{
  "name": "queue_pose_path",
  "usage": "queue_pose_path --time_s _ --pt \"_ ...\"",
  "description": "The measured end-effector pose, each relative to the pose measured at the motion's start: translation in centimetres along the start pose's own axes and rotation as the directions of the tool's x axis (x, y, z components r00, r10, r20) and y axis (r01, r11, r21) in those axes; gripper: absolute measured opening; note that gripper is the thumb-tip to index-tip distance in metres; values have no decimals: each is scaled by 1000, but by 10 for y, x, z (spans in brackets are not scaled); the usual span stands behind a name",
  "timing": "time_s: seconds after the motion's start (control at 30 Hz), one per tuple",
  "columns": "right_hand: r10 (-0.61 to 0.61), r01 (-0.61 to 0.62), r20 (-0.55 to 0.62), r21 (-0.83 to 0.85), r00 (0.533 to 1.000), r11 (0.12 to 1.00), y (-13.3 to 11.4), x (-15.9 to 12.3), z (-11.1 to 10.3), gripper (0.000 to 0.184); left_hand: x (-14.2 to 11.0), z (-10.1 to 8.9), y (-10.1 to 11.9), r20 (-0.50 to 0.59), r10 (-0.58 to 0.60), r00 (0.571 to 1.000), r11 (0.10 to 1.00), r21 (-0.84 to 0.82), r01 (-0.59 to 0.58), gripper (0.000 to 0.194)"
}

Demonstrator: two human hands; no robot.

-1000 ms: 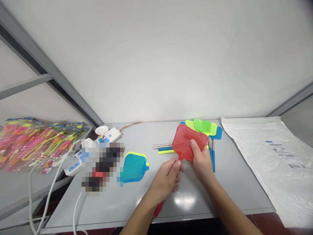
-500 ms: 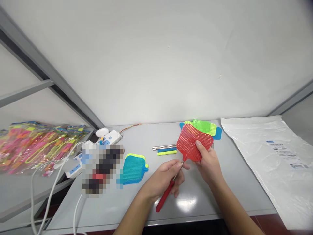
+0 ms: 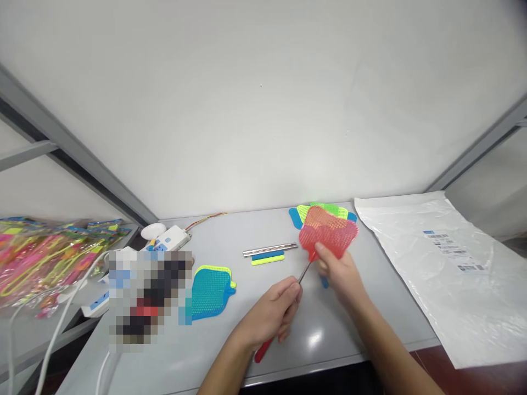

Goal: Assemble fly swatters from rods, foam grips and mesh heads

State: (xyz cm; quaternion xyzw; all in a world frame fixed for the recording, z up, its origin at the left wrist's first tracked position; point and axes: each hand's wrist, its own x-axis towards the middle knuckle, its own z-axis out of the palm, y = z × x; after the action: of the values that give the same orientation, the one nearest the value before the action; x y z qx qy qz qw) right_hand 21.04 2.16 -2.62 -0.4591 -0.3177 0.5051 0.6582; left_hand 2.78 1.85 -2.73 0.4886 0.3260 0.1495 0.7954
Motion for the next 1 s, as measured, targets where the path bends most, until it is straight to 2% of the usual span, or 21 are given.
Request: queue_pose_path --time_s 0.1,0.2,0.27,0.33,0.43,0.53,0.73,0.83,0.93,1.0 --pt "-94 99 -93 47 991 994 -25 15 -17 41 -2 3 1 21 6 1000 997 76 -7 33" --pt "-104 115 -115 97 988 989 -27 15 -20 37 -2 7 9 -3 -1 1000 988 154 1 34" --pt "-22 27 -60 92 998 995 -14 5 -13 33 0 10 15 -38 -5 999 978 209 13 33" --pt "87 -87 58 -4 995 996 3 -8 -7 34 2 12 19 -72 25 997 955 298 -3 33" --pt "131 -118 142 -94 981 988 15 -20 -5 44 5 16 22 -102 121 987 877 477 -58 36" --pt "72 -57 132 -110 989 992 5 -18 -15 40 3 16 26 -89 168 982 794 603 -81 39" --pt "-39 39 1 -16 999 999 -24 -5 -32 32 -9 13 31 -88 183 979 652 756 -54 41" --pt "-62 66 -69 50 996 997 -19 -9 -23 31 -10 16 32 -128 211 969 556 831 -11 39" --pt "-25 32 -104 62 994 998 2 -23 -1 37 -8 18 33 -132 248 960 461 887 3 38" --pt "92 -92 -8 -11 996 996 18 -34 13 40 -8 16 33 -111 269 957 423 906 -13 37"
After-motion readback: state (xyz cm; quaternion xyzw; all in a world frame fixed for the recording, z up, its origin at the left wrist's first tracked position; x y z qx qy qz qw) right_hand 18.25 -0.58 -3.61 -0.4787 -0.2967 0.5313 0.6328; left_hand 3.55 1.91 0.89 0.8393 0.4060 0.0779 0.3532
